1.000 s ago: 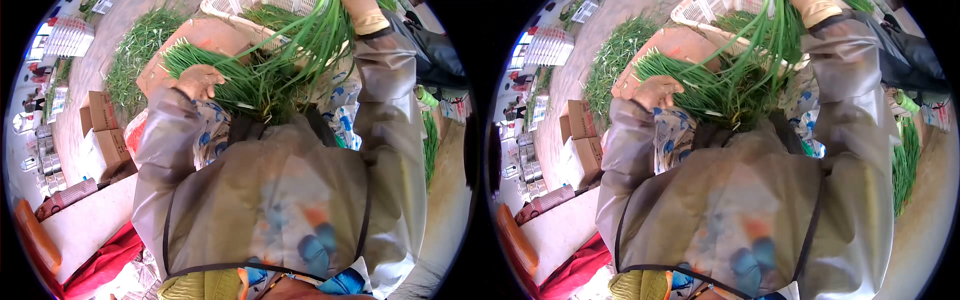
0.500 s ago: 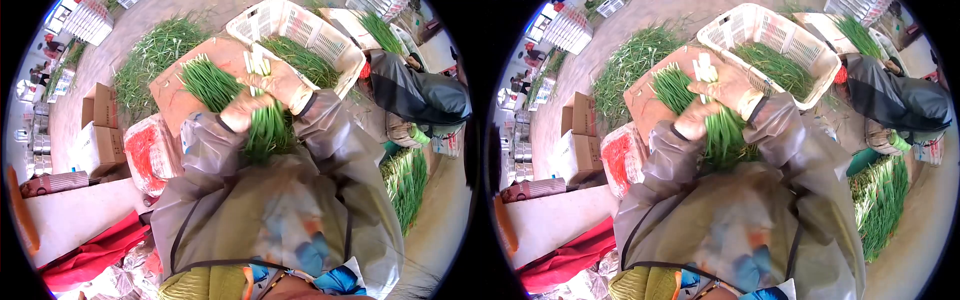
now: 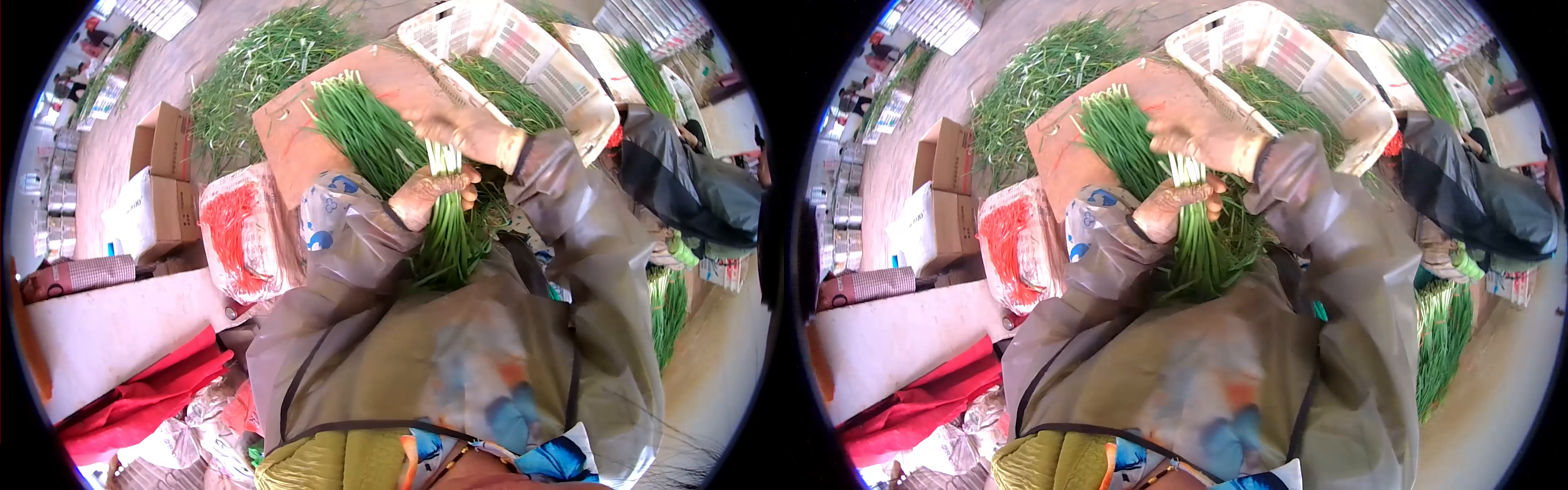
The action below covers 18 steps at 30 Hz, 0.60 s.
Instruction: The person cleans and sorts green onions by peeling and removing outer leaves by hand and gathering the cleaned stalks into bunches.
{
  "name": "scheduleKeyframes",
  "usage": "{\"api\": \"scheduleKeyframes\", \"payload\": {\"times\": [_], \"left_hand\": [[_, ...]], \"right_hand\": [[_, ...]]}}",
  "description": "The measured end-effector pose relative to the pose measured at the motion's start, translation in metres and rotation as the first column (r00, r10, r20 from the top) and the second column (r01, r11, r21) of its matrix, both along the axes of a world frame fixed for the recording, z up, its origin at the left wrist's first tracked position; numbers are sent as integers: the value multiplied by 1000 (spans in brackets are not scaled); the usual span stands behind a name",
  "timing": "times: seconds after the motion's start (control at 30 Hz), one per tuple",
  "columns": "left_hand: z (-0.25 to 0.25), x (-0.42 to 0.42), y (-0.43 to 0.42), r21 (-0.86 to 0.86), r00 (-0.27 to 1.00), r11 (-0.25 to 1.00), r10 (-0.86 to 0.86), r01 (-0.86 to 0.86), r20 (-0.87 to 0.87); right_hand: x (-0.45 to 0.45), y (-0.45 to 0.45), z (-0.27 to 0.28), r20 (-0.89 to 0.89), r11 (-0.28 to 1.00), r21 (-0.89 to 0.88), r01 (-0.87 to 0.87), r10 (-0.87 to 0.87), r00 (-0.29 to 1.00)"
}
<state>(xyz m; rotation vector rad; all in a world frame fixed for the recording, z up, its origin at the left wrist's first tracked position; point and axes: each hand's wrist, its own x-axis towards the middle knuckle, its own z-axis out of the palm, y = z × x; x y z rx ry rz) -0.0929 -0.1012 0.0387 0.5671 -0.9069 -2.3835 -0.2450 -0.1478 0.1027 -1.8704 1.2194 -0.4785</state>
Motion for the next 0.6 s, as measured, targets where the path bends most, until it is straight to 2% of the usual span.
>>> {"api": "scheduleKeyframes", "payload": {"times": [0.03, 0.1, 0.13, 0.17, 0.2, 0.23, 0.27, 0.3, 0.33, 0.37, 0.4, 0.43, 0.5, 0.53, 0.57, 0.6], "left_hand": [[-9, 0, -3, 22, 996, 998, 68, -67, -61], [-14, 4, -16, 26, 968, 973, 229, -228, -99], [-21, 7, -22, 51, 937, 943, 332, -329, -104], [-17, 10, -29, 210, 883, 879, 457, -429, -107], [-27, 16, -42, 272, 849, 838, 516, -474, -111], [-46, 25, -58, 334, 812, 791, 573, -512, -113], [-65, 38, -73, 385, 799, 820, 539, -423, -268], [-79, 48, -82, 399, 790, 815, 544, -420, -282], [-85, 53, -88, 431, 789, 767, 588, -475, -176], [-92, 58, -94, 456, 780, 714, 622, -531, -67], [-103, 66, -105, 455, 781, 719, 620, -525, -78], [-98, 69, -113, 348, 753, 710, 658, -612, -15], [-88, 86, -133, 433, 716, 699, 680, -569, -156], [-96, 93, -147, 575, 598, 664, 726, -479, -340], [-85, 101, -146, 281, 646, 616, 763, -736, 20], [-109, 120, -162, 240, 641, 601, 753, -763, 152]], "right_hand": [[-2, -8, -13, 138, 990, -39, 132, -125, 982], [-6, -8, -25, 504, 963, -22, 269, -222, 835], [1, -5, -31, 513, 965, 232, 121, -228, 827], [13, 11, -47, 484, 965, 233, 117, -220, 847], [24, 26, -63, 454, 966, 234, 113, -211, 866], [41, 46, -97, 380, 971, -26, 236, -209, 901], [55, 61, -112, 386, 958, 35, 286, -277, 880], [67, 66, -123, 386, 937, 99, 335, -346, 855], [72, 60, -131, 388, 939, 102, 328, -341, 856], [77, 52, -138, 367, 922, 211, 326, -384, 847], [81, 44, -144, 343, 891, 319, 323, -426, 837], [84, 29, -140, 328, 882, 350, 316, -431, 841], [96, -8, -142, 292, 885, 322, 336, -430, 854], [103, -26, -136, 271, 894, 224, 389, -441, 856], [109, -47, -137, 290, 885, 262, 385, -452, 843], [116, -69, -148, 324, 874, 300, 383, -471, 821]]}}
